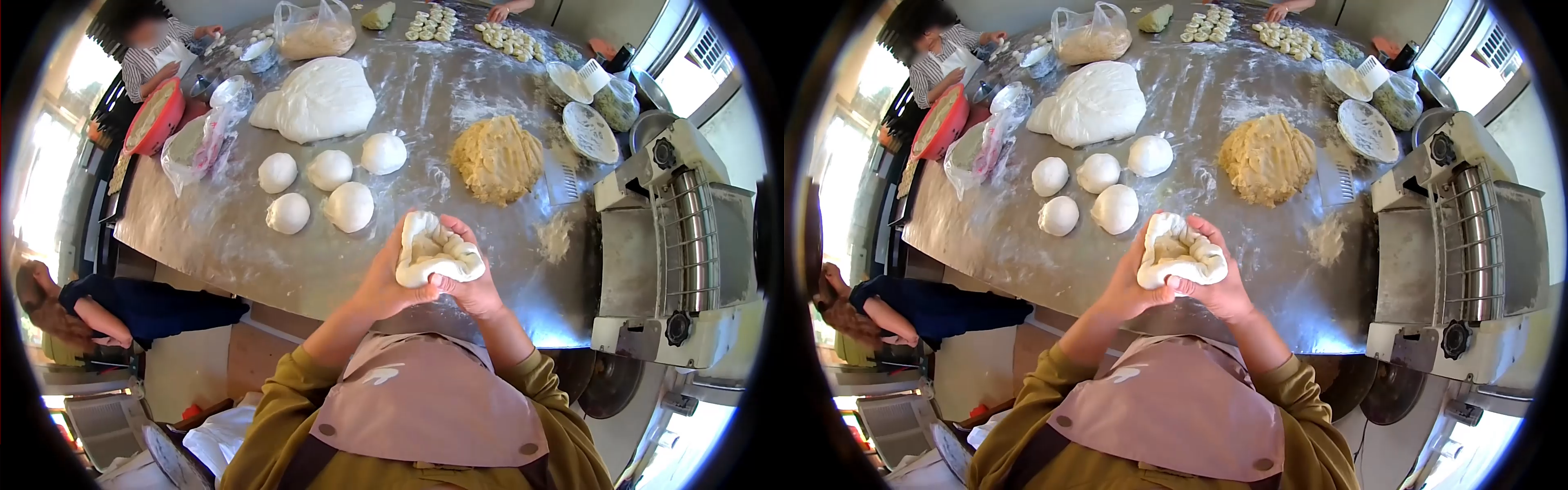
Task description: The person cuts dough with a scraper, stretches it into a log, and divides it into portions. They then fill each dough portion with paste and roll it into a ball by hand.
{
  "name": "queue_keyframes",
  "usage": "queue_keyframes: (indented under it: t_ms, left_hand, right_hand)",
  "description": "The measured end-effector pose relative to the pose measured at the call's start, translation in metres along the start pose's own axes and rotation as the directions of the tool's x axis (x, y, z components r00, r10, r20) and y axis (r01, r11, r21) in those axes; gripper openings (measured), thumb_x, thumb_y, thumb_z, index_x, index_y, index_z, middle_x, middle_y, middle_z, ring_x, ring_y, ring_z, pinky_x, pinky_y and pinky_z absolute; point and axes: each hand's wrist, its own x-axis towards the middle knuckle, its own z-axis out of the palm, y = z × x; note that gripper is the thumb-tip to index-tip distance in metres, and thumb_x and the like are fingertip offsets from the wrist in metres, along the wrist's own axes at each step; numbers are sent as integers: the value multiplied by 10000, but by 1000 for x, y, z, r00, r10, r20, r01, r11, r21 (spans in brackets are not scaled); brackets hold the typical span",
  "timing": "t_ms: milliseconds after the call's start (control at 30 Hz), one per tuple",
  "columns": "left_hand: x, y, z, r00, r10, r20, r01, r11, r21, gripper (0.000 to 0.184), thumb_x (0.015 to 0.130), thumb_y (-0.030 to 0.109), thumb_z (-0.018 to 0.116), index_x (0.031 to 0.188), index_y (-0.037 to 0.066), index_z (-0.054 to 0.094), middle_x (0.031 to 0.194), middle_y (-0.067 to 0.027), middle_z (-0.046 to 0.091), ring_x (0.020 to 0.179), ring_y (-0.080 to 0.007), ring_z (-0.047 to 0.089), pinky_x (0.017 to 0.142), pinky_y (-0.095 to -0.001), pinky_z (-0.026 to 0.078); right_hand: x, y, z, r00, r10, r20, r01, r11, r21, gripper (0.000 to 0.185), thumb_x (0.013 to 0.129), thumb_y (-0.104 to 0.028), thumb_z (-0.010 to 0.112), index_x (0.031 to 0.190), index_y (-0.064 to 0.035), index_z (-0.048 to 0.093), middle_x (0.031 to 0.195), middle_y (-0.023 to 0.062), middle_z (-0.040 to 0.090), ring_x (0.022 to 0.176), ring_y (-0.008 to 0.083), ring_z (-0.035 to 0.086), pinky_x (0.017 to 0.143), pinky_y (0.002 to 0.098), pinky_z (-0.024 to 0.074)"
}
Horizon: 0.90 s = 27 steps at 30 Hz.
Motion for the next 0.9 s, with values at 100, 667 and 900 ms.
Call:
queue_keyframes:
  t_ms: [100,667,900]
  left_hand:
    - [-4,-17,8,983,-56,-176,7,964,-267,734,760,221,830,1357,27,450,1218,-72,576,1129,-155,544,956,-321,452]
    - [-20,-134,18,990,136,-44,-86,813,576,1035,579,481,890,1415,84,426,1384,-263,381,1280,-439,418,1088,-482,344]
    - [-16,-123,22,985,171,18,-142,753,643,490,756,272,793,1170,86,609,1128,-180,599,1017,-364,592,825,-441,485]
  right_hand:
    - [0,10,-1,994,-31,107,14,988,156,1041,695,-364,874,1474,-62,253,1365,118,476,1276,239,475,1078,368,392]
    - [9,99,-71,926,293,-239,-278,956,95,762,966,-650,314,1430,-50,385,1350,101,505,1234,217,500,1021,360,431]
    - [4,86,-80,934,321,-158,-273,924,267,995,875,-793,238,1550,-83,67,1611,163,66,1487,288,80,1188,411,144]
